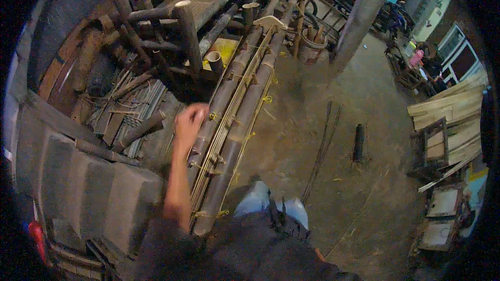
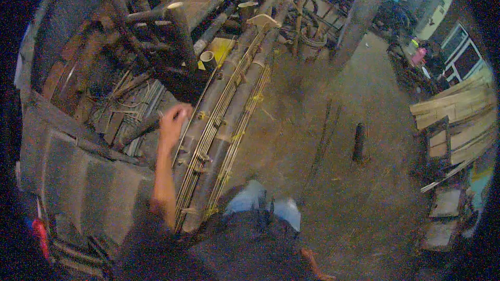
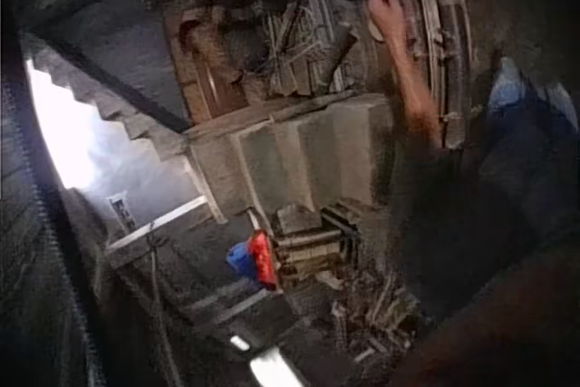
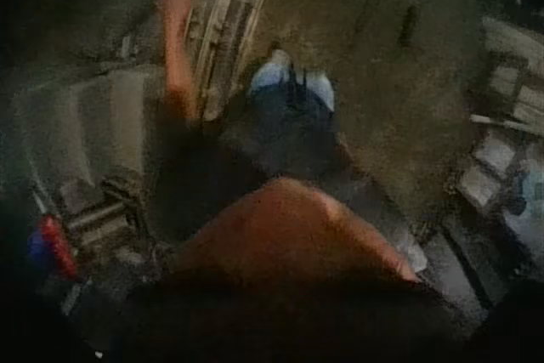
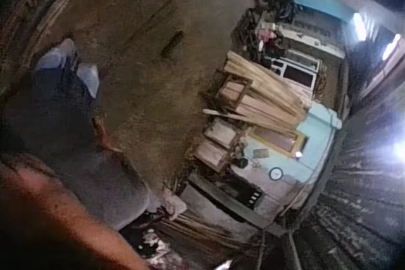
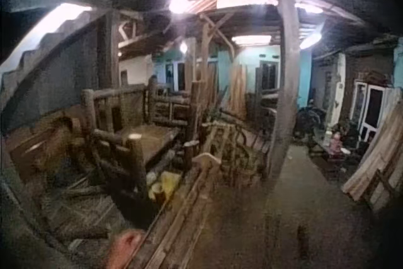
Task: The person repeatedly ties thin wooden sticks together using yellow string. They wrap the string around the sticks, pull it tight, and secure it with knots. The process is repeated multiple times along the length of the sticks.
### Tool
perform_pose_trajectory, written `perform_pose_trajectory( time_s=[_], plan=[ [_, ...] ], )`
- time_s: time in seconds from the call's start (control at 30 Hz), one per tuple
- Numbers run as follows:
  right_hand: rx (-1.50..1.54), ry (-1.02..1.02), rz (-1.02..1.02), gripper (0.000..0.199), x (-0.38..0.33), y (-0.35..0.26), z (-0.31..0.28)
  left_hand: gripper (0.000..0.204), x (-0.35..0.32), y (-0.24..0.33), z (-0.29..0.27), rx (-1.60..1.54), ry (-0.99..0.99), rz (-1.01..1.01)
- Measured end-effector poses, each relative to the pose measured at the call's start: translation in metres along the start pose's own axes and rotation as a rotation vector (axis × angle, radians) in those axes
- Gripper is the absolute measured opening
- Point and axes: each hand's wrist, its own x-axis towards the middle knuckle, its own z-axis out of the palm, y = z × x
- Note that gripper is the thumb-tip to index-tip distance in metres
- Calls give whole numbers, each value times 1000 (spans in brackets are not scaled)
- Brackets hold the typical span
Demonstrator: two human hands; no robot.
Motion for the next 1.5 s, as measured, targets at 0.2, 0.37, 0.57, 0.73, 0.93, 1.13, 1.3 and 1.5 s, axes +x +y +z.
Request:
perform_pose_trajectory(
  time_s=[0.2,0.37,0.57,0.73,0.93,1.13,1.3,1.5],
  plan=[
    [152,45,-373,19,109,-299,-22,27,202,-117,54,21,-18,-121],
    [352,-303,-681,19,240,-598,-50,30,239,-184,136,541,-246,-320],
    [320,-579,-1085,24,125,-922,14,12,213,-108,94,-103,-12,-544],
    [777,-1118,-753,39,-17,-1069,45,17,228,22,105,138,32,-828],
    [635,-1560,-521,38,58,-1115,52,23,263,7,201,192,78,-784],
    [-328,-891,-941,37,241,-1042,-53,11,293,-55,268,631,184,-445],
    [-826,-902,-834,44,282,-990,-103,12,321,-65,289,518,185,-511],
    [-907,-1320,-998,31,195,-1005,18,16,299,-88,299,509,205,-558]
  ],
)
